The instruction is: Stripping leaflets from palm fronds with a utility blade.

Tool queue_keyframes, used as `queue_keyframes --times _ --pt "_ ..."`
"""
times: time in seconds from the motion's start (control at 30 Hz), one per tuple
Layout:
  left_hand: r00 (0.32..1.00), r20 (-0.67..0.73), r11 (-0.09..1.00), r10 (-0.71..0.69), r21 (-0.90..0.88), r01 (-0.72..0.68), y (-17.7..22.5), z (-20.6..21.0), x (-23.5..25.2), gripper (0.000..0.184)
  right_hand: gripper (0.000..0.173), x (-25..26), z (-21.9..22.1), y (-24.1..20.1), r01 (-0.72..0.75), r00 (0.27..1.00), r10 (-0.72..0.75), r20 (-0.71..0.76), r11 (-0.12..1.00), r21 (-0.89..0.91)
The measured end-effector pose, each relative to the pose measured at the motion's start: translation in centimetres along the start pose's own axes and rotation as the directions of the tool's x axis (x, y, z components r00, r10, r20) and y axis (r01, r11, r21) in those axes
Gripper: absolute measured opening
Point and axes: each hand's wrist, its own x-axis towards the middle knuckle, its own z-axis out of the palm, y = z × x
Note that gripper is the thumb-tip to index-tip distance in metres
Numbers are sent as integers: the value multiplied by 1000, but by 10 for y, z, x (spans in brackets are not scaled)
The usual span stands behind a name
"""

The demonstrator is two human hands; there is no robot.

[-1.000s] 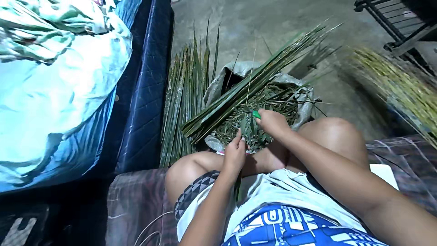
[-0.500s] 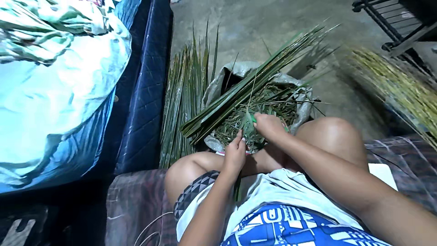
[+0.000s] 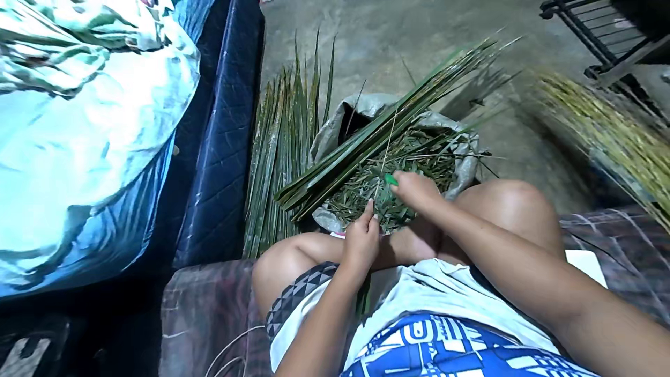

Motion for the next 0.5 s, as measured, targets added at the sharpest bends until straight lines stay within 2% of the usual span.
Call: queue_keyframes --times 0.07,0.1,0.2,0.27,0.33,0.43,0.5 --pt "1000 -7 998 6 -70 -7 1 1 -2 45 27 15 -6 11 -39 993 44 -108 998 55" --pt "1000 -8 991 1 -132 -2 0 1 -1 45 26 15 -8 11 -35 993 43 -112 997 72" --pt "1000 11 942 -24 -335 26 -3 -4 3 45 28 -9 -5 -1 100 994 -105 38 989 105" --pt "1000 7 893 -26 -449 26 -5 -8 4 39 31 -31 4 -11 204 959 -218 182 975 92" --pt "999 25 848 -35 -529 43 -7 -10 4 33 32 -41 9 -17 237 945 -243 220 970 54" --pt "995 97 792 -40 -604 90 -5 -11 2 43 32 -22 0 -8 134 986 -133 99 991 -5" --pt "991 130 779 -44 -617 115 -3 -11 0 44 29 0 -6 5 54 998 -53 -34 998 30"
